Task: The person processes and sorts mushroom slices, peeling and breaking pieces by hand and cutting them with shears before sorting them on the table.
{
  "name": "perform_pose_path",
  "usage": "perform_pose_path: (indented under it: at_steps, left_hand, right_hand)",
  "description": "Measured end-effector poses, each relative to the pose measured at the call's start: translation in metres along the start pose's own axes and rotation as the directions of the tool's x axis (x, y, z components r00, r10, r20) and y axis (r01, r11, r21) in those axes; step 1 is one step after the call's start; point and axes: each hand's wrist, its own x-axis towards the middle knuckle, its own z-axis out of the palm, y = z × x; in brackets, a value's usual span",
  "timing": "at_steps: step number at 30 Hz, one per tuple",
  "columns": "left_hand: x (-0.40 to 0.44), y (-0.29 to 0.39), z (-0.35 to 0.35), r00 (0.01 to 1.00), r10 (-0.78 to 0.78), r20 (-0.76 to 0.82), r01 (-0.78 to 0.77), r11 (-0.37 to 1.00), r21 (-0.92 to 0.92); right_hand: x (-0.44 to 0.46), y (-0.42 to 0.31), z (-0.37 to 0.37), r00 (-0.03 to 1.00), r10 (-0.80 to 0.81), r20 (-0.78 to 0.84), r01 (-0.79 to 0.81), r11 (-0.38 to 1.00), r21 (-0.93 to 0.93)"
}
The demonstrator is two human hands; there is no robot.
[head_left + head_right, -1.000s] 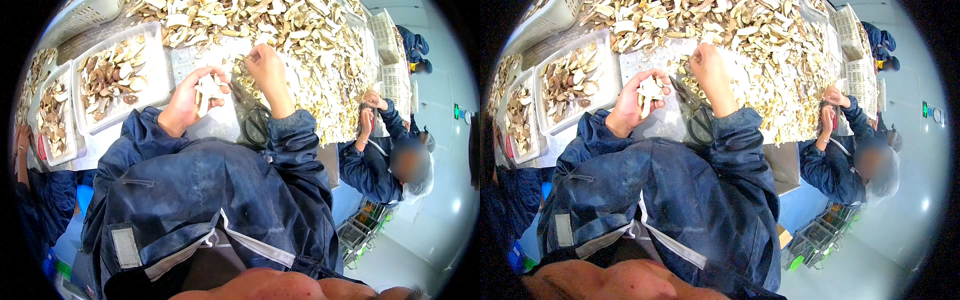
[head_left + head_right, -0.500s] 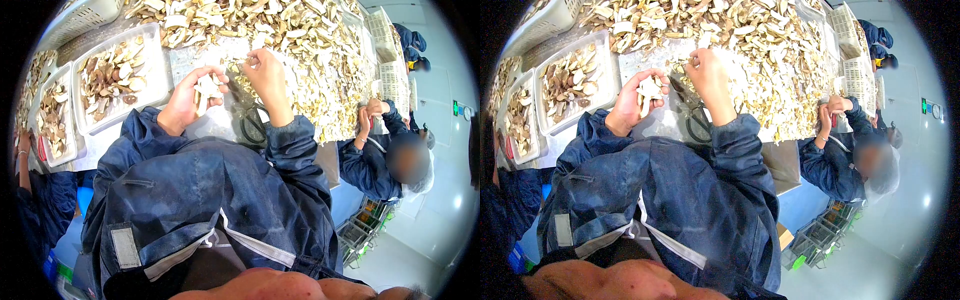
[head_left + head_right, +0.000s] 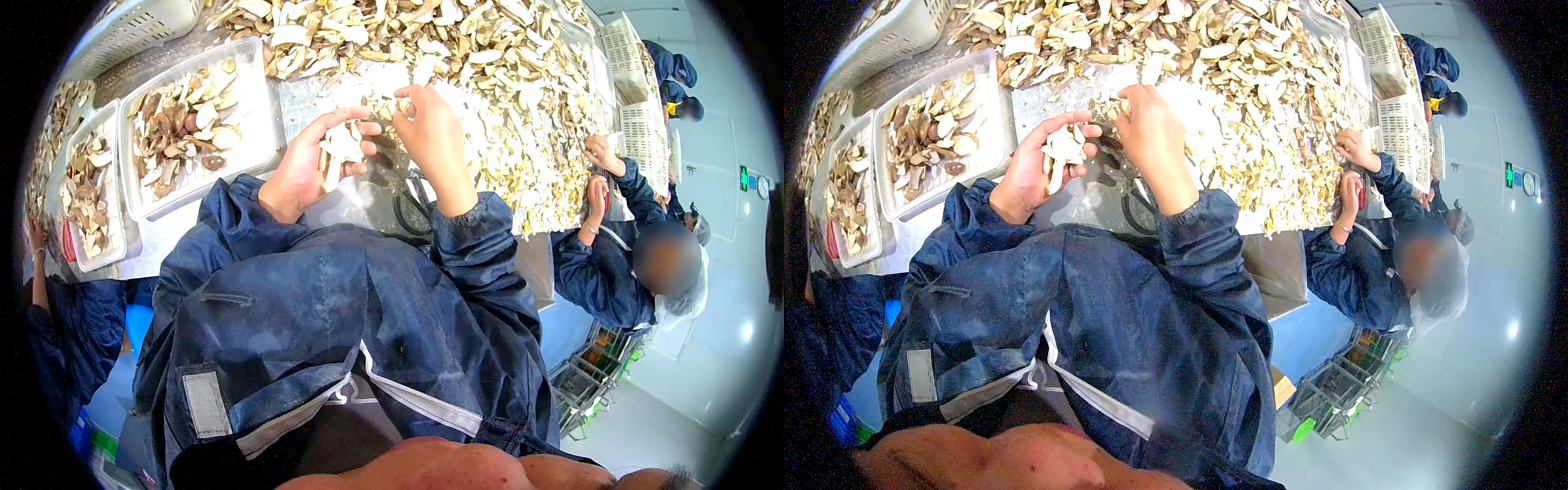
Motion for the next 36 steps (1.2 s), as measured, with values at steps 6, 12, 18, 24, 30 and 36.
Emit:
perform_pose_path:
  at_steps: [6, 12, 18, 24, 30, 36]
  left_hand:
    - [0.0, 0.001, 0.001, 1.0, -0.006, -0.011, 0.006, 1.0, 0.009]
    - [0.001, -0.001, 0.0, 1.0, -0.003, -0.03, 0.003, 1.0, 0.0]
    - [0.003, -0.001, -0.001, 0.998, 0.01, -0.054, -0.009, 1.0, 0.01]
    - [0.001, 0.0, 0.0, 0.998, 0.006, -0.054, -0.007, 1.0, -0.016]
    - [0.0, -0.003, 0.002, 0.997, 0.003, -0.073, -0.002, 1.0, 0.014]
    - [0.005, -0.006, -0.004, 1.0, 0.006, -0.023, -0.006, 1.0, -0.006]
  right_hand:
    - [0.003, 0.0, 0.0, 0.984, 0.152, 0.091, -0.155, 0.988, 0.029]
    - [-0.002, 0.023, 0.002, 0.996, 0.081, 0.044, -0.082, 0.997, 0.014]
    - [0.007, 0.017, 0.013, 0.988, -0.131, -0.082, 0.133, 0.991, 0.016]
    - [0.006, 0.016, 0.024, 0.955, -0.296, 0.013, 0.296, 0.954, -0.049]
    - [-0.014, 0.07, -0.019, 1.0, 0.003, 0.007, 0.0, 0.926, -0.379]
    - [0.029, 0.047, -0.006, 0.978, 0.182, -0.102, -0.199, 0.959, -0.201]
